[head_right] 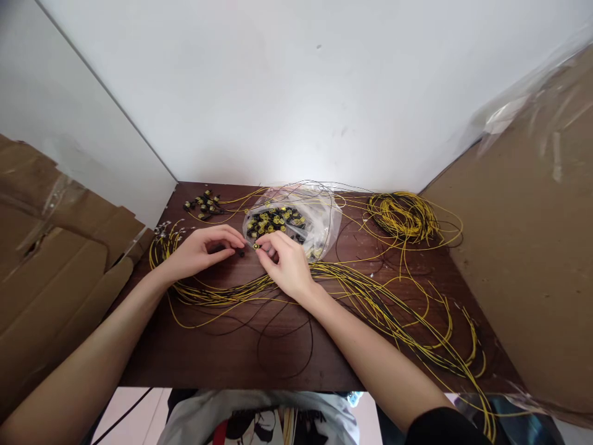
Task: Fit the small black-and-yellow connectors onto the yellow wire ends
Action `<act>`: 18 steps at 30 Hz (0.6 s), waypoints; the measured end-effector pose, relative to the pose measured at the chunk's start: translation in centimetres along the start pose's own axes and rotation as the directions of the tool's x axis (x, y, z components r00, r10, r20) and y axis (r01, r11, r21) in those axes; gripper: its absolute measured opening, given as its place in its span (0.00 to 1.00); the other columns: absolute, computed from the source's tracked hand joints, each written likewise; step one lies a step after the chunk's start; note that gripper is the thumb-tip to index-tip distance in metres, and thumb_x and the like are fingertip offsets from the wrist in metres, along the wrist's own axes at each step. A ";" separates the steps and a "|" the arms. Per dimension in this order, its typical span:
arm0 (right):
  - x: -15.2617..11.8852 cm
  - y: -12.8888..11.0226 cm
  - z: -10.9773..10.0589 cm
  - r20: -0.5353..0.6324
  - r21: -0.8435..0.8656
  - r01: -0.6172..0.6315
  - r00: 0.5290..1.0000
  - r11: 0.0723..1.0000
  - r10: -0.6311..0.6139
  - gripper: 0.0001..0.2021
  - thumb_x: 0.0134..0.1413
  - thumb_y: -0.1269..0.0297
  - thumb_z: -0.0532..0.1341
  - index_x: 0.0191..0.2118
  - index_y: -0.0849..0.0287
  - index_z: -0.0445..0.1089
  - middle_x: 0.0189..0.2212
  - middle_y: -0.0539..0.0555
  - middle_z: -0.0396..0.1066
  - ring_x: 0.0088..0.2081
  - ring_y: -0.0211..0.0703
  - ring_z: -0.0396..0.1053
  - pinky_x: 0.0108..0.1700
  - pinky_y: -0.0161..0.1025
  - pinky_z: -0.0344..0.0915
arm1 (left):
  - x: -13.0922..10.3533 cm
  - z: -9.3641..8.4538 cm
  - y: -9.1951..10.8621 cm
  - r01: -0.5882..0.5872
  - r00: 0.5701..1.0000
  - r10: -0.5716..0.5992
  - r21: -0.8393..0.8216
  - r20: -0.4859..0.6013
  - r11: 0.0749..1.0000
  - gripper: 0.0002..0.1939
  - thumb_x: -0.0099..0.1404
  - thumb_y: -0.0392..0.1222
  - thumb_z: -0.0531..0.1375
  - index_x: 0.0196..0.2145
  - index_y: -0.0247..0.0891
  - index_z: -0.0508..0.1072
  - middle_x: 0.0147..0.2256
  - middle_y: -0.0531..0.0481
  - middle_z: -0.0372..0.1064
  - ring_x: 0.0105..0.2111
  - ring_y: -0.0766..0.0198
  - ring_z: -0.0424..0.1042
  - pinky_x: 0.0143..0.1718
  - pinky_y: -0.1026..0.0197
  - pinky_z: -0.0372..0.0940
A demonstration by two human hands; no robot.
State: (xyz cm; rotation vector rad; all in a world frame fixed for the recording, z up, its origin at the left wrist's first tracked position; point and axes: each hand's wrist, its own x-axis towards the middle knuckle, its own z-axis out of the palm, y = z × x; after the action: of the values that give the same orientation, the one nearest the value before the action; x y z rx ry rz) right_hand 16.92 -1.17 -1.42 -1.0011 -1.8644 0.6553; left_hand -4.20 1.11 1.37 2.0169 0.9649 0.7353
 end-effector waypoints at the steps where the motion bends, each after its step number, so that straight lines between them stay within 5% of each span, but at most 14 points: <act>1: 0.0 0.0 0.0 0.000 0.001 -0.001 1.000 1.000 0.001 0.05 0.55 0.70 0.57 0.38 0.59 0.68 0.31 0.52 0.67 0.30 0.36 0.66 0.30 0.33 0.64 | 0.0 0.0 -0.1 0.011 1.000 -0.011 0.044 -0.008 0.999 0.08 0.60 0.36 0.57 0.36 0.34 0.75 0.37 0.46 0.69 0.33 0.66 0.68 0.36 0.63 0.64; 7: 0.0 0.1 0.0 0.005 0.001 0.004 1.000 1.000 -0.004 0.05 0.54 0.71 0.57 0.38 0.59 0.68 0.31 0.51 0.67 0.30 0.36 0.66 0.30 0.33 0.64 | -0.1 0.1 -0.5 0.007 1.000 -0.010 0.279 0.008 0.960 0.08 0.60 0.39 0.59 0.36 0.36 0.76 0.34 0.48 0.67 0.32 0.66 0.66 0.33 0.65 0.61; 18: 0.0 0.4 0.1 0.089 -0.077 0.057 0.995 0.995 -0.050 0.08 0.56 0.70 0.57 0.40 0.58 0.71 0.31 0.52 0.67 0.32 0.37 0.67 0.34 0.34 0.65 | 0.0 1.0 -0.1 -0.043 0.999 0.050 0.307 -0.016 0.951 0.08 0.62 0.39 0.57 0.35 0.36 0.76 0.35 0.47 0.68 0.36 0.64 0.68 0.39 0.63 0.62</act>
State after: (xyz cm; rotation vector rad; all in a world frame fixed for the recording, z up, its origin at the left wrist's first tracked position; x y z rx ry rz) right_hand 16.98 -0.95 -1.76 -0.9838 -2.0002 0.6060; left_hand -3.50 0.76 0.71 2.3109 1.1044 0.6681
